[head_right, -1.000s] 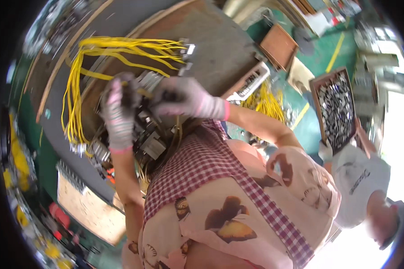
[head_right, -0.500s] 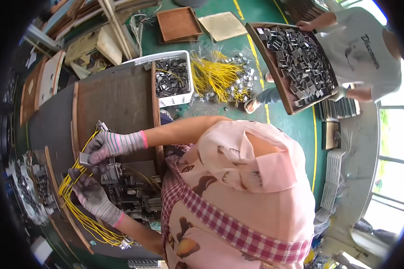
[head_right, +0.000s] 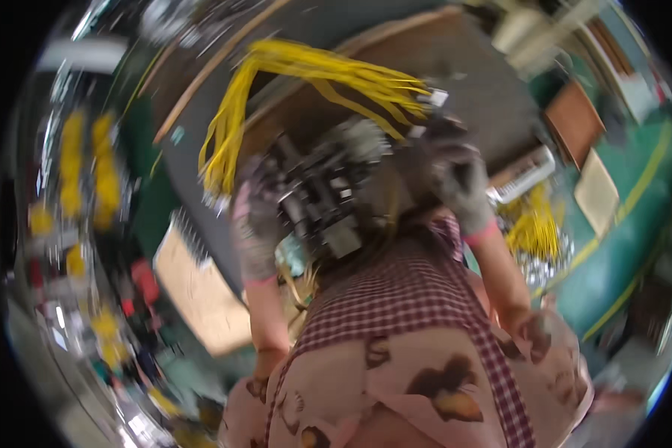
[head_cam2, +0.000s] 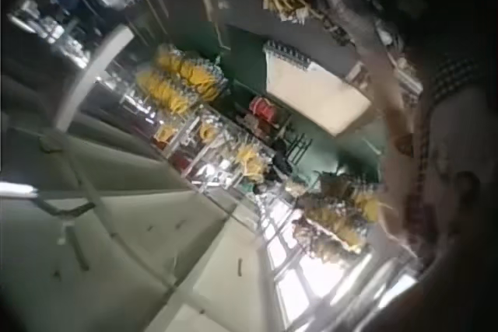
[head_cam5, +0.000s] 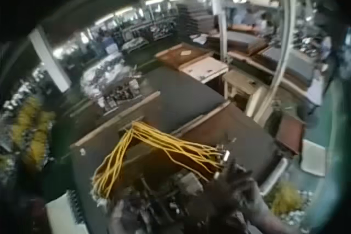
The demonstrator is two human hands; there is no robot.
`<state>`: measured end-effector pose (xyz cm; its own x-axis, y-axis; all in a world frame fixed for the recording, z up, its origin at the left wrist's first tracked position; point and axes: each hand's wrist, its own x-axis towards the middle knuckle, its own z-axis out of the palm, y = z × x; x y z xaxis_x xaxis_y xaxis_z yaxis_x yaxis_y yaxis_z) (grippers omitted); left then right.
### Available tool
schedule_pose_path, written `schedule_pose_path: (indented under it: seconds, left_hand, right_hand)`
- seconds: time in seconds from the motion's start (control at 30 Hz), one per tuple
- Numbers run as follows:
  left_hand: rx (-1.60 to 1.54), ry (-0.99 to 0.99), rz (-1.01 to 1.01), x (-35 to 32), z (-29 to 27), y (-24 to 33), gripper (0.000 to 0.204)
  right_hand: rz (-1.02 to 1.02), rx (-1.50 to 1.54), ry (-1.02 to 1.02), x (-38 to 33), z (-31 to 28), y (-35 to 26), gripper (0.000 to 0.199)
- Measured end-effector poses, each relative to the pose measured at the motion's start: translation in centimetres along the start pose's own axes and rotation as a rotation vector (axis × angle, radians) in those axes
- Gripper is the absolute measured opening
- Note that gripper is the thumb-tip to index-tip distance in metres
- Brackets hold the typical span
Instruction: The person places a bundle of wires on a workbench, fits metal components onto the wires using a tabletop machine, and gathers the processed wires together by hand.
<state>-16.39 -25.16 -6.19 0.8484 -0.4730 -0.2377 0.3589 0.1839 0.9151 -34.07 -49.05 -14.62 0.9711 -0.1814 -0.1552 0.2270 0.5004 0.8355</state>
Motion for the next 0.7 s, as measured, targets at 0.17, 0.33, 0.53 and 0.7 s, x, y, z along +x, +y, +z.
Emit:
schedule_pose_path:
  seconds: [0.17,0.33,0.53,0.7]
  left_hand:
    - [0.063,0.340,0.392,-4.7,-8.7,1.7,0.029]
    - [0.583,1.040,0.663,-10.8,-23.4,0.3,0.019]
    - [0.727,1.313,0.278,-11.2,-39.5,-5.1,0.060]
    - [1.176,1.452,0.084,-4.5,-39.7,-4.1,0.069]
  right_hand:
    - [0.102,-0.455,-0.111,1.3,1.7,4.1,0.021]
    - [0.080,-3.142,-0.796,4.4,-1.0,6.7,0.021]
    - [0.621,-2.441,-0.314,6.5,-2.7,4.0,0.034]
    - [0.401,-1.908,0.228,5.5,-3.0,5.2,0.047]
